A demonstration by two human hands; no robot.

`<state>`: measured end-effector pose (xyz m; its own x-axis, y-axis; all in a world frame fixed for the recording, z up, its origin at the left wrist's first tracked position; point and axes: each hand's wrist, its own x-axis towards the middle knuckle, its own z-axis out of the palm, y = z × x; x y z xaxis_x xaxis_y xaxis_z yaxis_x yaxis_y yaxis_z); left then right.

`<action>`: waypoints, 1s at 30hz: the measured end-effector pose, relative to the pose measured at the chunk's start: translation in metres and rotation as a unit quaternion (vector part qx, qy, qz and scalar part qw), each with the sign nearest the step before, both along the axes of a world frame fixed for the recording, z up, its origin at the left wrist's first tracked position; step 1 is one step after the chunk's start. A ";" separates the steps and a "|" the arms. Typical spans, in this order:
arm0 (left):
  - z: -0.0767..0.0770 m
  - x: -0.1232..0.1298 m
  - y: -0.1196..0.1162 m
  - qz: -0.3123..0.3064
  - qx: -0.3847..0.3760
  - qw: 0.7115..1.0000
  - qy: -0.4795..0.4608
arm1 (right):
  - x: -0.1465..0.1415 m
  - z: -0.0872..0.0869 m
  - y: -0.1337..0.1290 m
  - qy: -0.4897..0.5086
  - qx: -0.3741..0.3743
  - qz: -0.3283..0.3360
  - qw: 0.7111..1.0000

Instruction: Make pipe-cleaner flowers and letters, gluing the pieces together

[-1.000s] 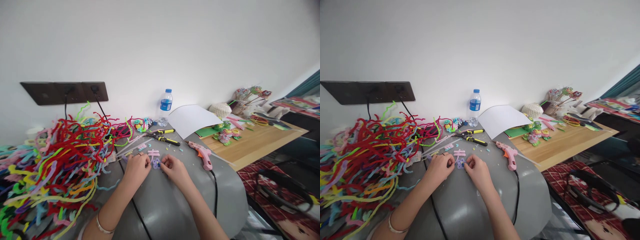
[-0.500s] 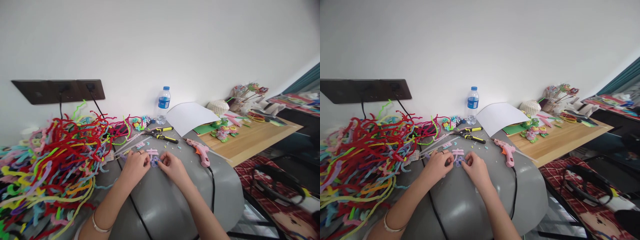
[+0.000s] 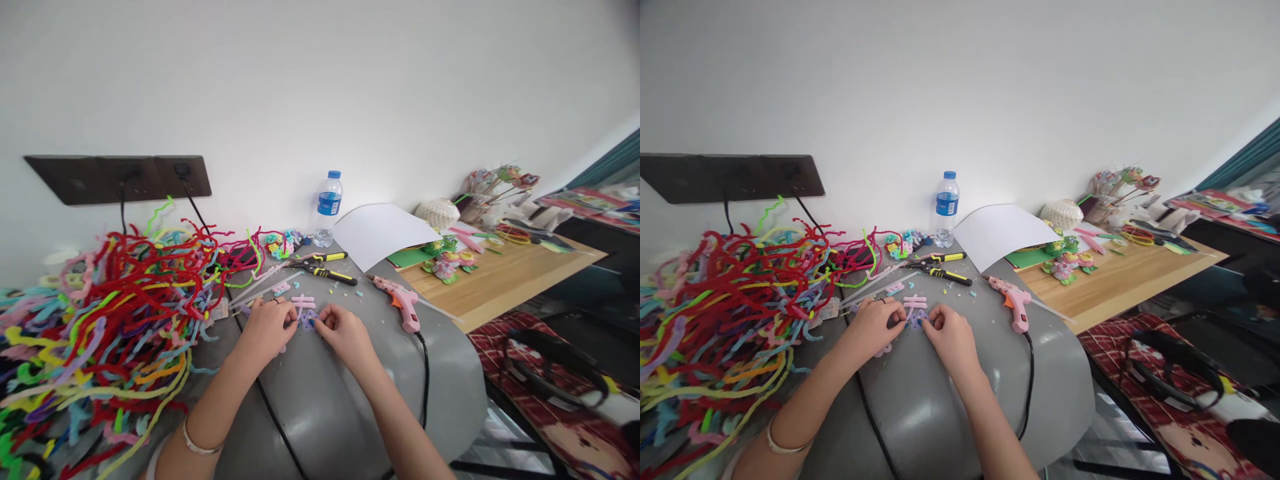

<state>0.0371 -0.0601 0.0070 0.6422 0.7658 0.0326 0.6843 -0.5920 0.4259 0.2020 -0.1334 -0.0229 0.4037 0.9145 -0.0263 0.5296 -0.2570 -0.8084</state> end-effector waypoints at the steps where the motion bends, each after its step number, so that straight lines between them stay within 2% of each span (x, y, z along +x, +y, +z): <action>1: -0.001 0.001 0.000 0.004 0.003 1.000 0.004 | 0.001 0.000 0.000 0.012 -0.004 0.000 1.000; 5: -0.005 0.004 -0.001 0.016 -0.001 1.000 0.014 | 0.008 0.000 0.002 0.077 -0.027 0.026 0.996; 10: -0.005 0.004 -0.002 0.025 -0.014 1.000 0.011 | 0.020 0.012 0.003 0.179 -0.064 0.085 0.978; 14: -0.003 0.003 -0.001 0.026 -0.018 0.999 0.010 | 0.022 0.017 0.007 0.222 -0.082 0.102 0.966; 23: 0.001 -0.004 0.004 0.042 -0.027 0.999 0.016 | 0.021 0.006 0.018 0.238 -0.103 0.062 0.964; 30: 0.003 -0.003 0.004 0.046 -0.026 0.999 0.007 | 0.023 0.004 0.019 0.226 -0.110 0.067 0.966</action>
